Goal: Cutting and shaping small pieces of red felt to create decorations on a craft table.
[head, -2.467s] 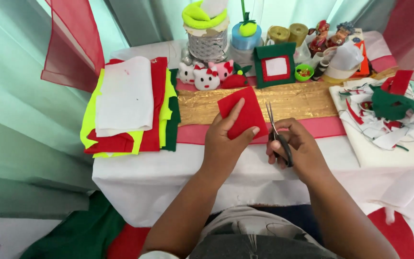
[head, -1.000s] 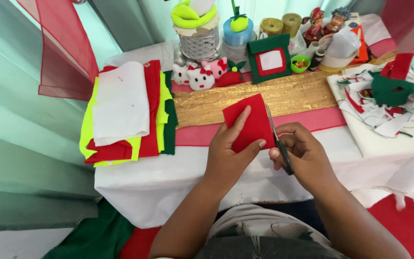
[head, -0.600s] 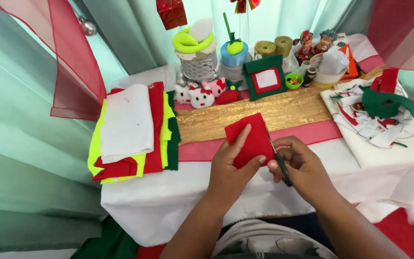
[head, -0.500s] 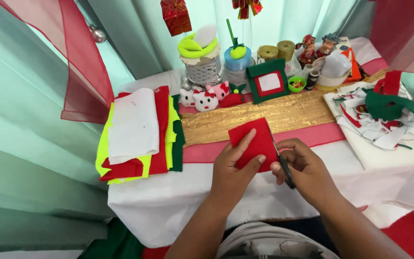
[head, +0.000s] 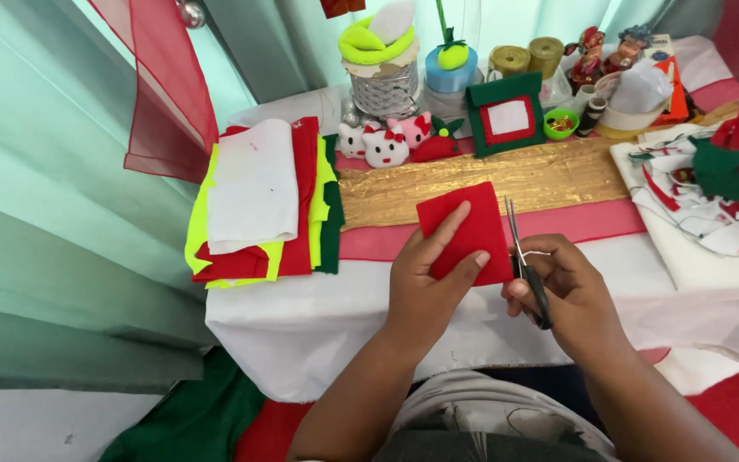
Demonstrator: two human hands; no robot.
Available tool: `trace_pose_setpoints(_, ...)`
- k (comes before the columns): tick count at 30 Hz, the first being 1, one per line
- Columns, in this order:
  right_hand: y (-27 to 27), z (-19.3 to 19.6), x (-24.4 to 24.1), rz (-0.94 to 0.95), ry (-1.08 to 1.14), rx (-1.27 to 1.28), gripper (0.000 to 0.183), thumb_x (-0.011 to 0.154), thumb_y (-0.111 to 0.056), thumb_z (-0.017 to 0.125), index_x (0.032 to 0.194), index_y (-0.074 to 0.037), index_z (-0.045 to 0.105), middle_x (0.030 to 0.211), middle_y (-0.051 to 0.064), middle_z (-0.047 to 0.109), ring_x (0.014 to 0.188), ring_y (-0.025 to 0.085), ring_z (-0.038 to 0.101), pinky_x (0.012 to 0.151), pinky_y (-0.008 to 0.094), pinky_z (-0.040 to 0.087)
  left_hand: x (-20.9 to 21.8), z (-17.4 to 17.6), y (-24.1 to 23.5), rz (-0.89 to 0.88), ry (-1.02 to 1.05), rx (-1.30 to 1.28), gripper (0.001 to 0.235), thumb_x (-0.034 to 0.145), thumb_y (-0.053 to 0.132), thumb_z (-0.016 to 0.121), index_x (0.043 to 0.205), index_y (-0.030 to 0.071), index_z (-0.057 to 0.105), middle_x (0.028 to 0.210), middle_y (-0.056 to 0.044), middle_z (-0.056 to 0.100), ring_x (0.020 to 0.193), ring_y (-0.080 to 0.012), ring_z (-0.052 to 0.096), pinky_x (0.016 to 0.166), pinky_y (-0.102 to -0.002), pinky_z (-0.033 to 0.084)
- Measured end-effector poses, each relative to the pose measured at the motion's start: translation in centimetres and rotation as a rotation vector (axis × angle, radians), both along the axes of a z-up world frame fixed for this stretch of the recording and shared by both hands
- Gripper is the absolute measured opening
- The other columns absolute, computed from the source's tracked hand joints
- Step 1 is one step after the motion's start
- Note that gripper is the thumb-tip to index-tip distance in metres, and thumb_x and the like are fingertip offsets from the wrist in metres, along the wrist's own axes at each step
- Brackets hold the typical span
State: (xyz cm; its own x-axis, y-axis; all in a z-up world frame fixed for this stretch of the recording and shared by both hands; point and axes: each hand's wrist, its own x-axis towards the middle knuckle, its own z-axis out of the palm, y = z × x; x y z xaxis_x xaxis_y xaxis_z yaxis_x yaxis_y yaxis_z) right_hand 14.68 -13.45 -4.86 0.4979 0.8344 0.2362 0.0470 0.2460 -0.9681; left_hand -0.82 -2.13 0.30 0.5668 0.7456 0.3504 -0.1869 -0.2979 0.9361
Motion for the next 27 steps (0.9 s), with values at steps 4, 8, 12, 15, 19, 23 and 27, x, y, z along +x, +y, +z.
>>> trace_pose_setpoints(4,0.5,-0.1,-0.6,0.026,0.009,0.016,0.038,0.084,-0.006,0.076,0.119,-0.001,0.062,0.061,0.016,0.065,0.047,0.02,0.067,0.042,0.024,0.049,0.0,-0.8,0.7,0.025,0.004,-0.053,0.051,0.095,0.025,0.074,0.144,0.017,0.062,0.119,-0.018,0.065,0.109,-0.0235,0.065,0.095,-0.039,0.056)
trace_pose_setpoints(8,0.8,0.1,-1.0,0.05,0.008,-0.009,0.039,0.083,-0.003,0.075,0.119,0.001,0.061,0.057,0.018,0.064,0.04,0.02,0.06,0.04,0.026,0.047,-0.2,-0.6,0.8,0.088,0.012,-0.082,0.052,0.093,0.024,0.076,0.143,0.016,0.062,0.118,-0.019,0.065,0.108,-0.0256,0.066,0.094,-0.041,0.055)
trace_pose_setpoints(12,1.0,0.0,-1.0,0.052,-0.011,0.007,0.041,0.085,-0.002,0.073,0.124,0.0,0.059,0.059,0.018,0.064,0.043,0.022,0.061,0.042,0.027,0.048,0.2,-0.4,0.7,0.039,-0.021,-0.092,0.05,0.092,0.021,0.078,0.139,0.015,0.065,0.119,-0.019,0.064,0.11,-0.0261,0.066,0.097,-0.041,0.054)
trace_pose_setpoints(15,0.7,0.2,-1.2,0.019,-0.025,-0.006,0.042,0.084,-0.001,0.074,0.124,0.0,0.059,0.063,0.018,0.065,0.047,0.023,0.066,0.044,0.028,0.051,0.4,-1.5,0.5,0.028,-0.019,-0.062,0.05,0.092,0.023,0.078,0.14,0.016,0.064,0.12,-0.016,0.064,0.111,-0.0237,0.065,0.097,-0.039,0.054)
trace_pose_setpoints(19,0.2,0.0,-1.2,0.037,-0.013,0.019,0.043,0.085,-0.003,0.074,0.124,0.0,0.058,0.063,0.017,0.064,0.047,0.022,0.065,0.044,0.027,0.05,0.2,-1.3,-0.1,0.014,-0.013,-0.023,0.053,0.093,0.022,0.077,0.143,0.015,0.062,0.121,-0.018,0.064,0.112,-0.0252,0.065,0.098,-0.04,0.054)
trace_pose_setpoints(23,0.3,0.1,-1.0,0.02,-0.011,-0.019,0.041,0.086,-0.003,0.072,0.125,0.002,0.058,0.065,0.02,0.065,0.052,0.026,0.068,0.045,0.03,0.052,-0.1,-1.5,-0.3,0.018,-0.028,0.003,0.055,0.094,0.022,0.076,0.146,0.015,0.059,0.124,-0.019,0.063,0.115,-0.0269,0.064,0.098,-0.041,0.054)
trace_pose_setpoints(27,0.4,0.2,-1.2,0.004,0.009,0.02,0.04,0.087,-0.004,0.073,0.124,0.0,0.058,0.066,0.017,0.064,0.054,0.024,0.069,0.046,0.028,0.052,-0.5,-0.6,-0.6,0.001,-0.035,0.032,0.055,0.095,0.019,0.075,0.147,0.014,0.057,0.124,-0.019,0.063,0.113,-0.026,0.064,0.096,-0.039,0.054)
